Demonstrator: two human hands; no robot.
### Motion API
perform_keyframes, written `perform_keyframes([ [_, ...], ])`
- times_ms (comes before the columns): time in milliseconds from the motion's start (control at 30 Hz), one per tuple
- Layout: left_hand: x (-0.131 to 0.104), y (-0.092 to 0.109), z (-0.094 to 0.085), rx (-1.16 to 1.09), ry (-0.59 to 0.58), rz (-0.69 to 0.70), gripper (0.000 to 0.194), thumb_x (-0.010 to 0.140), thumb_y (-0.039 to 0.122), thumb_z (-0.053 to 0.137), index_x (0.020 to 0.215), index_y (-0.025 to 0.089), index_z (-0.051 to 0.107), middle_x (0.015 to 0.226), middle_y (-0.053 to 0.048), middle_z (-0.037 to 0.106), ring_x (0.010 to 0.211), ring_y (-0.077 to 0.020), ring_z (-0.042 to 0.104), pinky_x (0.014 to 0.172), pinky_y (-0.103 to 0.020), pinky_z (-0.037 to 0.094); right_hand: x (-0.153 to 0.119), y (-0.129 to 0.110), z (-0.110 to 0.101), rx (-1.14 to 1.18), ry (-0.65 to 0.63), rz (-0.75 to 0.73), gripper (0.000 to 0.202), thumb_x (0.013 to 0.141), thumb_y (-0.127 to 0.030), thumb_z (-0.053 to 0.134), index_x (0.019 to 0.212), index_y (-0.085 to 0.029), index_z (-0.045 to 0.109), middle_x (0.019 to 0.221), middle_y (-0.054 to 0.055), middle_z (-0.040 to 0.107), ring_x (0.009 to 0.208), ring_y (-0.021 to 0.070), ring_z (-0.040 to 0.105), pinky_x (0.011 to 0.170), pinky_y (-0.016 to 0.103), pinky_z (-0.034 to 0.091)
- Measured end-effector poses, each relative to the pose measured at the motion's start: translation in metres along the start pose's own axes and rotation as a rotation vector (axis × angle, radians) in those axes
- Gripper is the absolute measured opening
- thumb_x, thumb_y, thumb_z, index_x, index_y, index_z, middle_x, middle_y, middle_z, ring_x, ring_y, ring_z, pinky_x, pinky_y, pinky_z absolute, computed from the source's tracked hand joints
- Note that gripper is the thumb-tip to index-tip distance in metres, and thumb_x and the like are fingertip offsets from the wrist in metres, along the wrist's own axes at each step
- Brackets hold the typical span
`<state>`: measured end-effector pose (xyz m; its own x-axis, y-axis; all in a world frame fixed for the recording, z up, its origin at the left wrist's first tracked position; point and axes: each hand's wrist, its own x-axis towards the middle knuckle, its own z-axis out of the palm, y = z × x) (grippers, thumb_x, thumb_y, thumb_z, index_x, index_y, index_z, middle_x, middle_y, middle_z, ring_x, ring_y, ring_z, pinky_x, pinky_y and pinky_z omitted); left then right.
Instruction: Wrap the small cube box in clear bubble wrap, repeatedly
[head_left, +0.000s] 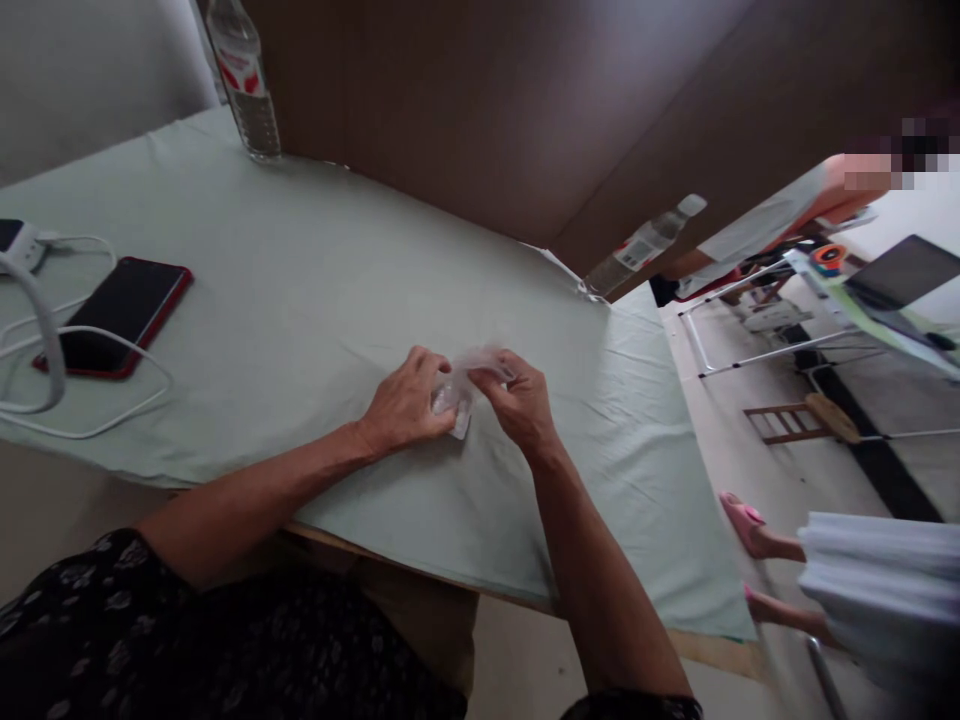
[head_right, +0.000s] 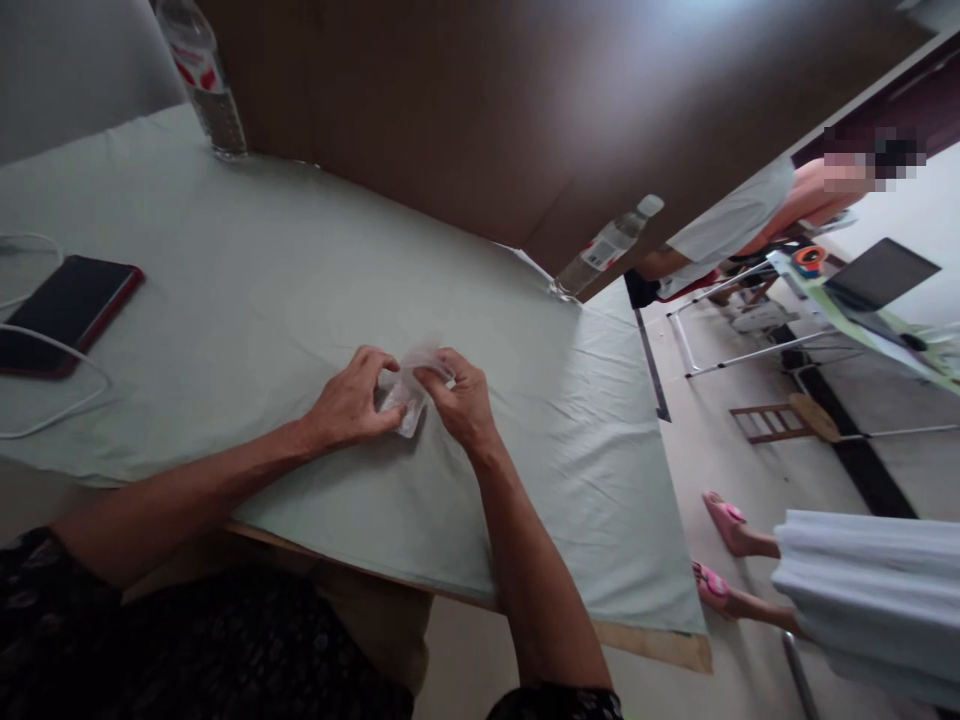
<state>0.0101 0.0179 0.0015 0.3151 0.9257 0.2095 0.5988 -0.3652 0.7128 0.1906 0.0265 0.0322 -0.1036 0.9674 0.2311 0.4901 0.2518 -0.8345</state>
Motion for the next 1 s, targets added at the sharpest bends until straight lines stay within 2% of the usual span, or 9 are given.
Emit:
perform_keyframes([
  [133, 0.003, -0.007, 0.0, -0.083, 0.011, 0.055, 0.063, 0.072, 0.027, 0.069, 0.13, 0.017, 0.048, 0.128, -0.014, 0.053, 0.113, -0.0258, 0.058, 0.094, -0.042, 0.054, -0.033, -0.003, 0.005, -0.121, -0.076, -0.176, 0.012, 0.085, -0.024, 0.058, 0.091, -0.025, 0.069, 0.1, 0.005, 0.075, 0.099, 0.0212, 0.069, 0.093, 0.039, 0.052],
  [233, 0.007, -0.014, -0.003, -0.127, -0.1, 0.146, 0.046, 0.071, 0.019, 0.065, 0.117, 0.019, 0.057, 0.126, -0.012, 0.055, 0.12, -0.0257, 0.056, 0.1, -0.042, 0.051, -0.052, 0.005, 0.009, -0.214, -0.085, -0.307, 0.02, 0.087, -0.021, 0.057, 0.103, -0.026, 0.069, 0.11, 0.007, 0.076, 0.113, 0.0232, 0.068, 0.1, 0.045, 0.051],
  [333, 0.01, -0.018, -0.005, -0.15, -0.145, 0.161, 0.026, 0.072, 0.018, 0.063, 0.098, 0.019, 0.061, 0.119, -0.01, 0.061, 0.118, -0.025, 0.059, 0.102, -0.043, 0.05, -0.064, 0.017, 0.013, -0.334, -0.079, -0.432, 0.034, 0.086, -0.029, 0.065, 0.12, -0.023, 0.065, 0.125, 0.012, 0.071, 0.128, 0.0277, 0.061, 0.107, 0.05, 0.047],
  [400, 0.012, -0.02, -0.006, -0.159, -0.151, 0.173, 0.024, 0.071, 0.017, 0.061, 0.095, 0.019, 0.061, 0.115, -0.01, 0.064, 0.116, -0.0253, 0.06, 0.101, -0.044, 0.05, -0.068, 0.023, 0.017, -0.404, -0.065, -0.485, 0.041, 0.087, -0.029, 0.066, 0.127, -0.021, 0.062, 0.132, 0.014, 0.068, 0.134, 0.0294, 0.056, 0.11, 0.052, 0.045],
  [500, 0.014, -0.021, -0.01, -0.177, -0.157, 0.177, 0.026, 0.071, 0.019, 0.058, 0.096, 0.018, 0.064, 0.118, -0.011, 0.067, 0.116, -0.0255, 0.062, 0.104, -0.045, 0.049, -0.065, 0.029, 0.022, -0.397, -0.016, -0.498, 0.034, 0.092, -0.02, 0.057, 0.126, -0.021, 0.063, 0.131, 0.014, 0.068, 0.13, 0.026, 0.058, 0.108, 0.048, 0.047],
  [633, 0.017, -0.019, -0.024, -0.257, -0.266, 0.111, 0.045, 0.072, 0.027, 0.059, 0.115, 0.017, 0.066, 0.139, -0.012, 0.059, 0.128, -0.0284, 0.056, 0.111, -0.044, 0.043, -0.045, 0.03, 0.017, -0.207, 0.007, -0.336, 0.026, 0.091, -0.024, 0.058, 0.116, -0.025, 0.068, 0.121, 0.009, 0.071, 0.116, 0.0235, 0.065, 0.102, 0.043, 0.05],
  [733, 0.017, -0.016, -0.03, -0.31, -0.37, 0.042, 0.056, 0.071, 0.028, 0.059, 0.125, 0.016, 0.061, 0.13, -0.012, 0.065, 0.118, -0.029, 0.061, 0.101, -0.042, 0.049, -0.026, 0.032, 0.01, 0.053, -0.027, -0.048, 0.022, 0.087, -0.034, 0.065, 0.105, -0.023, 0.071, 0.099, 0.005, 0.075, 0.094, 0.0214, 0.069, 0.088, 0.037, 0.055],
  [800, 0.016, -0.015, -0.03, -0.333, -0.375, 0.017, 0.055, 0.073, 0.029, 0.059, 0.126, 0.016, 0.06, 0.121, -0.01, 0.069, 0.11, -0.0277, 0.064, 0.095, -0.04, 0.051, -0.015, 0.034, 0.007, 0.241, -0.082, 0.098, 0.024, 0.083, -0.04, 0.069, 0.098, -0.022, 0.073, 0.088, 0.003, 0.073, 0.082, 0.0189, 0.067, 0.079, 0.033, 0.054],
  [1000, 0.017, -0.02, -0.023, -0.701, -0.457, -0.103, 0.054, 0.074, 0.035, 0.07, 0.124, 0.014, 0.059, 0.117, -0.011, 0.07, 0.104, -0.024, 0.066, 0.092, -0.037, 0.051, -0.007, 0.034, 0.011, 0.439, -0.222, 0.335, 0.033, 0.075, -0.053, 0.074, 0.083, -0.021, 0.072, 0.07, -0.001, 0.064, 0.062, 0.0135, 0.055, 0.06, 0.027, 0.046],
])
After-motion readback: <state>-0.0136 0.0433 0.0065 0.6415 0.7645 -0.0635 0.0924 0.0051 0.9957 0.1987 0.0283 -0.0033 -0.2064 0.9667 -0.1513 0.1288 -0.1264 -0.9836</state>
